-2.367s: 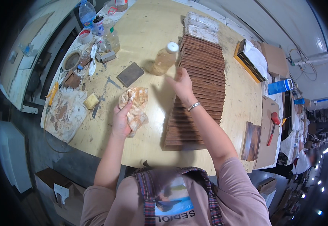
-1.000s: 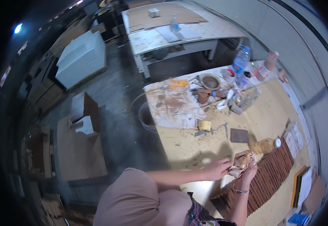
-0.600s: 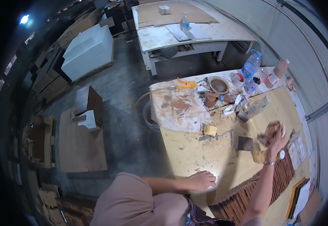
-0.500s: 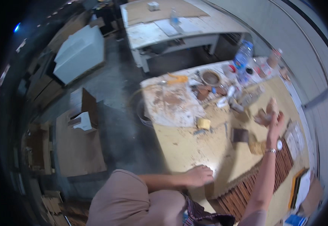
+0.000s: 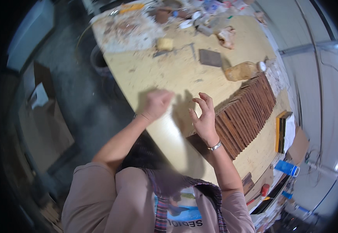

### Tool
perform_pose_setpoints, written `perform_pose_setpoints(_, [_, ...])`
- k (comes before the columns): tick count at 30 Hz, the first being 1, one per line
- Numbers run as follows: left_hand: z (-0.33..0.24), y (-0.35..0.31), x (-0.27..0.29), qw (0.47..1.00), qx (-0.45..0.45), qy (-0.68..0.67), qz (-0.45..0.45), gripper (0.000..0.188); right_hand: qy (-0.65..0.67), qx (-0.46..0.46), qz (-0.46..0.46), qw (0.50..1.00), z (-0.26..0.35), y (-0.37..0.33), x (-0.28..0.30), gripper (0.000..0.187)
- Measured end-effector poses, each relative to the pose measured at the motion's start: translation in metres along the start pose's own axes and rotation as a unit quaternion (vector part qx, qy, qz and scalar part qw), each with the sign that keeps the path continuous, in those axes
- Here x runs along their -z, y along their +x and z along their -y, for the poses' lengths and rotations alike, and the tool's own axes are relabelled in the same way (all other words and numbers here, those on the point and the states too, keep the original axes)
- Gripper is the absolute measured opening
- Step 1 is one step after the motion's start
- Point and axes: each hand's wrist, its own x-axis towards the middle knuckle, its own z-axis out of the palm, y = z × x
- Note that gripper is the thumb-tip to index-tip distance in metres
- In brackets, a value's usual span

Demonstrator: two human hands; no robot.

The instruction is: The person applies a liquid from a bottle to a cloth and wipes a stack of wooden slats, then picks up and unfolds a plastic bag before returning to wiping the slats.

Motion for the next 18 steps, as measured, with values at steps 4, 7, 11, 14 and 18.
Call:
perform_pose_setpoints(4, [0.021,-0.073,0.081,0.915,0.283,-0.099,-0.272,0.011,-0.012,0.042,0.059,0.997,0.02,-0.044,-0.028,0.038])
perform_pose_setpoints(7, [0.056,-0.149,0.107,0.854,0.385,-0.106,-0.332,0.011,-0.013,0.069,0.125,0.99,0.032,-0.081,-0.058,0.04])
perform_pose_setpoints(11, [0.101,-0.245,0.058,0.821,0.506,-0.152,-0.216,0.015,-0.059,0.1,0.134,0.984,0.035,-0.117,-0.091,0.052])
perform_pose_setpoints(14, [0.122,-0.301,0.007,0.847,0.52,-0.096,-0.059,0.014,-0.126,0.135,0.102,0.977,0.025,-0.121,-0.103,0.053])
perform_pose_setpoints(18, [0.146,-0.335,-0.035,0.8,0.577,-0.019,0.164,0.022,-0.142,0.151,0.087,0.974,0.021,-0.119,-0.109,0.054])
